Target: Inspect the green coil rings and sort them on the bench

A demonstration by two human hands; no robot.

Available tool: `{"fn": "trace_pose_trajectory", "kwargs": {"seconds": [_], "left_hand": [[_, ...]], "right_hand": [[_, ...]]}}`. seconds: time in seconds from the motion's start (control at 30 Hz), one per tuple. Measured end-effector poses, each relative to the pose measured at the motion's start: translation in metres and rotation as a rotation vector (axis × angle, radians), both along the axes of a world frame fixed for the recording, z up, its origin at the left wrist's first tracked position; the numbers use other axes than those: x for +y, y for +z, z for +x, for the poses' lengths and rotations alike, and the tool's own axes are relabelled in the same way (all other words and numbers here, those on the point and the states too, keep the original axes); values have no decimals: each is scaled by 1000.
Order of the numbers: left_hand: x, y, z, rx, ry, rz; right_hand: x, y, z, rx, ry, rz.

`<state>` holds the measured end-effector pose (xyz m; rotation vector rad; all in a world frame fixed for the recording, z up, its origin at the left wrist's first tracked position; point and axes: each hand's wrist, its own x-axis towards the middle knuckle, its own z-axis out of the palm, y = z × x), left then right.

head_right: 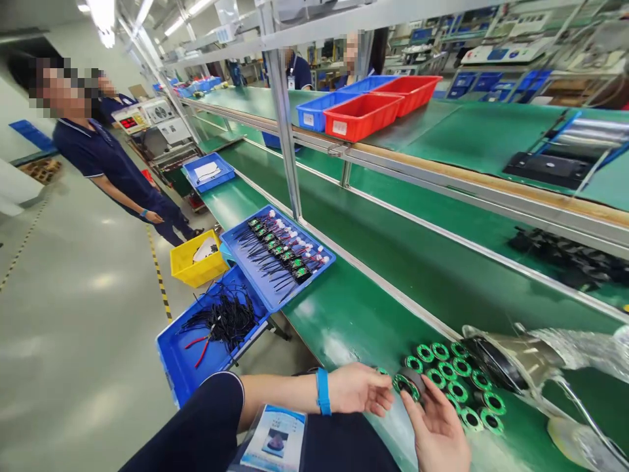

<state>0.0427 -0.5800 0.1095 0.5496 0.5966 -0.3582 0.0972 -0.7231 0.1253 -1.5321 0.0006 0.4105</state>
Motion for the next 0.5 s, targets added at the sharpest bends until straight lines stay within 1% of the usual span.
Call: {"fn": "trace_pose_trajectory", "kwargs": {"seconds": [0.07,0.13,0.17,0.2,0.27,0.33,0.4,0.5], "left_hand": [[4,9,-6,-90,18,146],[8,16,-12,-142,9,300],[10,18,-14,-153,-3,357],[12,20,-15,-151,-9,374],[15,24,-14,-116,-17,295],[15,27,-11,-55,-27,149],[11,32,-8,-10,-21,43],[2,39,-2,9,41,-10]], "right_hand": [[2,-3,-1,-29,2,13],[4,-6,-4,-57,-1,22],[5,-7,-5,-71,2,29],[6,-7,-6,-84,12,40],[9,-8,-6,-118,36,74],[13,-8,-6,-157,28,99],[17,-6,-5,-180,-29,112],[24,1,-4,-164,-131,142]]}}
